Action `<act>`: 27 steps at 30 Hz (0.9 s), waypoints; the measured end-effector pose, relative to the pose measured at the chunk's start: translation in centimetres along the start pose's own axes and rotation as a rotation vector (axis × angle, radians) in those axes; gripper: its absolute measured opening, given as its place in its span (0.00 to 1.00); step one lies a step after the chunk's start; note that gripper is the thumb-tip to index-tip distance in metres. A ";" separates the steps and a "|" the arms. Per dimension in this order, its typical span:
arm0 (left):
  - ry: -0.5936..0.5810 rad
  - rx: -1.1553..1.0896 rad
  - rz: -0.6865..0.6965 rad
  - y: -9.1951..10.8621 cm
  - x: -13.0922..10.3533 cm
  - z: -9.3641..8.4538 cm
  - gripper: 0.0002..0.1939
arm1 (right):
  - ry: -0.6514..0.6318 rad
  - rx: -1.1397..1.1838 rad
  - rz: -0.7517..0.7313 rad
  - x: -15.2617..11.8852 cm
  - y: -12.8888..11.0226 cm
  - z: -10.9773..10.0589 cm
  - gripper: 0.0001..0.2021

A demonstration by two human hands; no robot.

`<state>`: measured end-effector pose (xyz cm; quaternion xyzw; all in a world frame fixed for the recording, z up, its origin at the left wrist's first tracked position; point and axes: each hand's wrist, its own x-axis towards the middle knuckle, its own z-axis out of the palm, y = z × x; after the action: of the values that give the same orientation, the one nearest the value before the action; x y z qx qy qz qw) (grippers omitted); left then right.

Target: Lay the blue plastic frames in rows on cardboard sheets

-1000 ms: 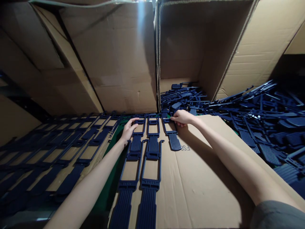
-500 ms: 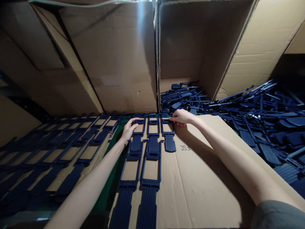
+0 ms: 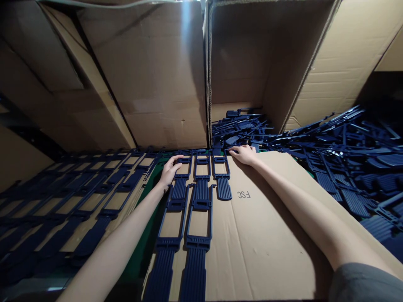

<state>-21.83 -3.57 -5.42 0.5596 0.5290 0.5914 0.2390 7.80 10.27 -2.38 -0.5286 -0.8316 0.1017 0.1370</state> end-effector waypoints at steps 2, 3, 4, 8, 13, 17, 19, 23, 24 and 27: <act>-0.003 0.000 0.002 -0.1 0.0 0.0 0.14 | -0.003 0.042 0.020 0.2 0.1 -0.1 0.19; -0.004 -0.001 0.003 -0.1 0.0 0.0 0.15 | -0.001 0.064 0.040 0.3 0.1 -0.1 0.18; -0.005 -0.001 0.003 -0.1 0.0 0.0 0.15 | 0.003 0.087 0.065 0.4 0.2 -0.2 0.18; -0.004 -0.003 -0.005 -0.2 0.0 0.0 0.15 | 0.021 0.177 0.158 0.7 0.5 -0.4 0.20; -0.002 0.002 -0.009 -0.2 0.1 -0.1 0.15 | -0.014 0.255 0.148 0.8 1.1 -0.9 0.20; -0.002 0.002 -0.009 -0.2 0.1 -0.1 0.15 | -0.053 0.229 0.087 0.6 0.9 -0.9 0.16; -0.001 0.001 -0.010 -0.1 0.1 -0.1 0.15 | -0.056 0.202 0.061 0.5 0.7 -0.7 0.14; -0.001 -0.006 -0.018 0.0 0.1 0.0 0.15 | -0.032 0.166 0.041 0.5 0.6 -0.1 0.15; 0.000 -0.009 -0.020 0.0 0.1 0.0 0.15 | -0.020 0.159 0.044 0.5 0.6 0.0 0.15; 0.002 -0.013 -0.026 0.0 0.0 0.0 0.16 | 0.024 0.147 0.059 0.8 0.7 0.0 0.17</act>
<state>-21.86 -3.55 -5.44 0.5507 0.5326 0.5922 0.2497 8.12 11.26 -2.52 -0.5426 -0.8042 0.1600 0.1825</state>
